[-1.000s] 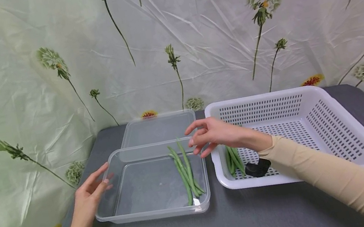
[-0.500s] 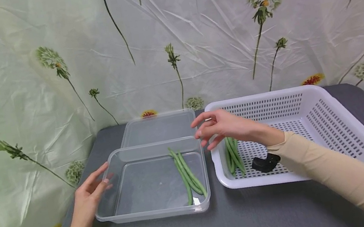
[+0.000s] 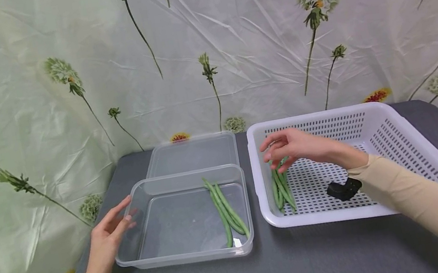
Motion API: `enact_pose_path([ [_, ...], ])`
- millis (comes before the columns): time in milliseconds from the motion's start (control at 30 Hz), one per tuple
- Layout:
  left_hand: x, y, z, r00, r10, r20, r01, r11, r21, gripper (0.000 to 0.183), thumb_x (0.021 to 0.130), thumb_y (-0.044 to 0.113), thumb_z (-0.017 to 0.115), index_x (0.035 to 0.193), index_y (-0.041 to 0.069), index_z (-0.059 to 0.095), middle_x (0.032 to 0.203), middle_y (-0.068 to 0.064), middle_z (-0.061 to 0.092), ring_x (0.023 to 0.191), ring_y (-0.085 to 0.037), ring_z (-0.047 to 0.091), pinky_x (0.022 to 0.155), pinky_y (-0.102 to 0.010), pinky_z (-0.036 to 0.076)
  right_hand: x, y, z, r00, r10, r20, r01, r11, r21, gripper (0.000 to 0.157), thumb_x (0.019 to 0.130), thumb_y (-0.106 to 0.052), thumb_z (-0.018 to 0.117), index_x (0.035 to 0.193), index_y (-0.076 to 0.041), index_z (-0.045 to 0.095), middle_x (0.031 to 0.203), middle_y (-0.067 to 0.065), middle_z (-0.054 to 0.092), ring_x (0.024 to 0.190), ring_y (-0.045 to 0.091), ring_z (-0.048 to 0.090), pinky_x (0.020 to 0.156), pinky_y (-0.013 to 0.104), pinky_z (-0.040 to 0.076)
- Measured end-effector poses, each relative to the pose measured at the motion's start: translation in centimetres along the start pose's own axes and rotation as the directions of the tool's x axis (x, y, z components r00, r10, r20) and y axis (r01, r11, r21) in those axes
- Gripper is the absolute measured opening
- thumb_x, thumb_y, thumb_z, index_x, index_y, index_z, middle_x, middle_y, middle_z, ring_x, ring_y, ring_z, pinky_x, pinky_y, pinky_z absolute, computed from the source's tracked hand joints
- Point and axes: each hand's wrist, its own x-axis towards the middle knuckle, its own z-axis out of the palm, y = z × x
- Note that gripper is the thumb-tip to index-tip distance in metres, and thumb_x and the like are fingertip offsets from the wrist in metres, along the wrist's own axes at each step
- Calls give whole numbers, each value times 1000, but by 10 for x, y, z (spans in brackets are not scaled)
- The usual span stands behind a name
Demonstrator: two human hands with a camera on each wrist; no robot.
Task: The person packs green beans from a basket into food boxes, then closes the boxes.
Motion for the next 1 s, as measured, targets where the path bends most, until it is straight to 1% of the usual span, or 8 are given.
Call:
enact_pose_path([
  [133, -1, -1, 0, 1000, -2, -4, 2, 1000, 6, 41, 100, 2, 56, 141, 5, 53, 145, -12, 50, 113, -11, 62, 83, -22, 53, 1, 7, -8, 1000, 7, -12, -7, 1000, -9, 40, 98, -6, 58, 131, 12, 46, 114, 33, 61, 94, 41, 64, 81, 56, 54],
  [233, -1, -1, 1, 1000, -7, -5, 7, 1000, 13, 42, 99, 1, 55, 141, 5, 53, 145, -11, 50, 114, -12, 62, 83, -23, 54, 2, 14, -13, 999, 20, -27, -21, 999, -24, 38, 98, -5, 57, 129, 13, 46, 112, 32, 62, 94, 42, 64, 81, 55, 55],
  [333, -1, -1, 1, 1000, -9, -5, 9, 1000, 19, 42, 99, 1, 55, 141, 5, 54, 145, -11, 50, 114, -13, 63, 83, -24, 54, 3, 21, -17, 998, 41, -37, -42, 998, -47, 36, 97, -6, 59, 126, 13, 48, 107, 30, 64, 92, 38, 65, 79, 53, 56],
  [533, 0, 0, 1, 1000, -7, -9, 7, 1000, 16, 42, 99, 1, 56, 141, 5, 54, 145, -11, 50, 114, -13, 63, 83, -24, 54, 6, 35, -21, 997, 82, 11, -81, 993, -82, 30, 95, -3, 61, 117, 16, 54, 102, 26, 64, 92, 33, 66, 78, 49, 57],
  [667, -1, -1, 1, 1000, -9, -10, 9, 1000, 15, 41, 100, 4, 56, 140, 6, 54, 145, -11, 50, 113, -9, 62, 83, -22, 54, 8, 41, -21, 992, 120, 27, -117, 989, -85, 31, 94, 1, 61, 119, 17, 53, 103, 23, 64, 94, 33, 67, 77, 47, 58],
  [767, -2, -1, 1, 1000, -10, -13, 10, 1000, 18, 41, 100, 3, 56, 140, 6, 55, 145, -11, 50, 112, -7, 62, 83, -22, 53, 10, 45, -20, 990, 138, 25, -135, 987, -85, 33, 92, 2, 61, 120, 15, 51, 101, 21, 65, 92, 31, 67, 76, 45, 58],
  [1000, 0, -1, 1, 1000, -1, -12, 1, 1000, 30, 41, 99, 3, 56, 140, 6, 54, 144, -11, 51, 112, -10, 63, 82, -22, 54, 14, 50, -17, 985, 167, 37, -167, 986, 10, 40, 90, 8, 62, 125, 17, 44, 94, 18, 65, 84, 25, 69, 77, 42, 58],
])
